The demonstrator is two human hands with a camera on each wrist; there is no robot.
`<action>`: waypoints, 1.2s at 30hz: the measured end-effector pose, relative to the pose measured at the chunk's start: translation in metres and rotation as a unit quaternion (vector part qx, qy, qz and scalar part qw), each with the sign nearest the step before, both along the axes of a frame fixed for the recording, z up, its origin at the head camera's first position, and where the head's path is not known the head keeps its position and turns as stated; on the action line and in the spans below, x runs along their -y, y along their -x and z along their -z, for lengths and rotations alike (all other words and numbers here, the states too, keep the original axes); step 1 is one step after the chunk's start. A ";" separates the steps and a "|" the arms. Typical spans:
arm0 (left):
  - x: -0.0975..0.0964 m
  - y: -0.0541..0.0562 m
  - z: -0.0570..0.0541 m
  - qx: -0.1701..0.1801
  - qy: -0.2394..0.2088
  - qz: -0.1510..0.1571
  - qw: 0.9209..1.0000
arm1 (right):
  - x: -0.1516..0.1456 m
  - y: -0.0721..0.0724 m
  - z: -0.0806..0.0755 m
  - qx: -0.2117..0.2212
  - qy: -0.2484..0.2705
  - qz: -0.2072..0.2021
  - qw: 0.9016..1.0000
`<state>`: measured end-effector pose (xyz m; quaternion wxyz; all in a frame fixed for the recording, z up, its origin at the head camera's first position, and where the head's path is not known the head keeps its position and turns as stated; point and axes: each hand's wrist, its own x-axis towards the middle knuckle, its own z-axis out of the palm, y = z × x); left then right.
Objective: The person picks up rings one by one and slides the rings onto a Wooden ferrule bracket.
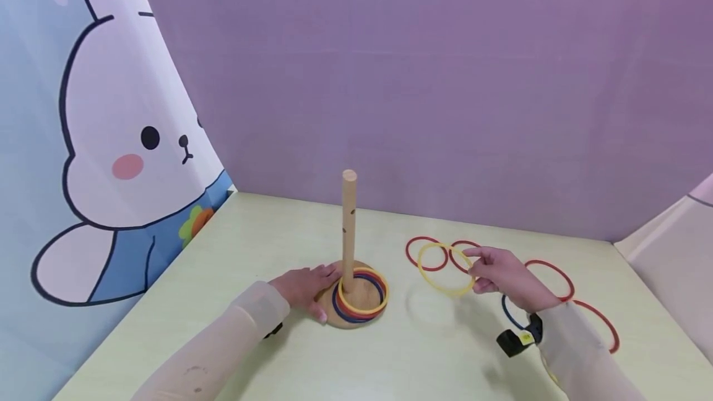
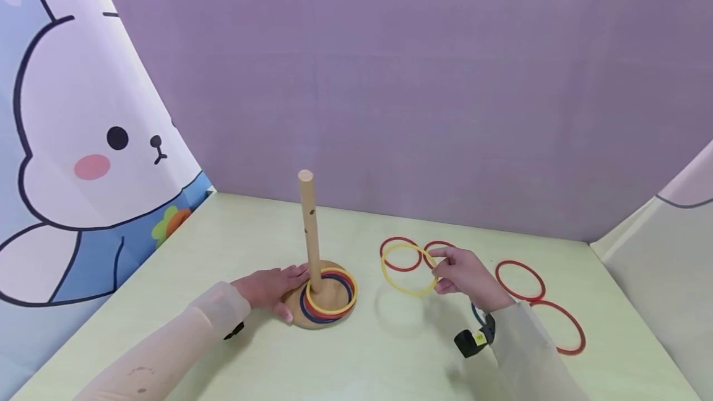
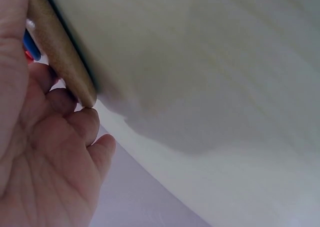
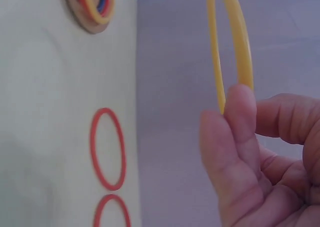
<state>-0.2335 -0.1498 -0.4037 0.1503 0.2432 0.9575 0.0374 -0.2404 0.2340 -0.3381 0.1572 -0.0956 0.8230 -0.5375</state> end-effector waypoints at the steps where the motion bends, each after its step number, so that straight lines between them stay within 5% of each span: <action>1: 0.000 0.000 0.001 -0.001 0.000 0.000 1.000 | 0.001 0.001 -0.002 0.000 0.001 -0.003 1.000; 18: 0.001 0.001 0.004 -0.002 -0.001 -0.001 1.000 | 0.012 0.007 -0.038 -0.036 -0.013 -0.014 0.999; 36: -0.003 0.003 0.001 0.013 0.002 -0.020 1.000 | 0.047 0.008 -0.082 -0.057 0.031 -0.011 0.998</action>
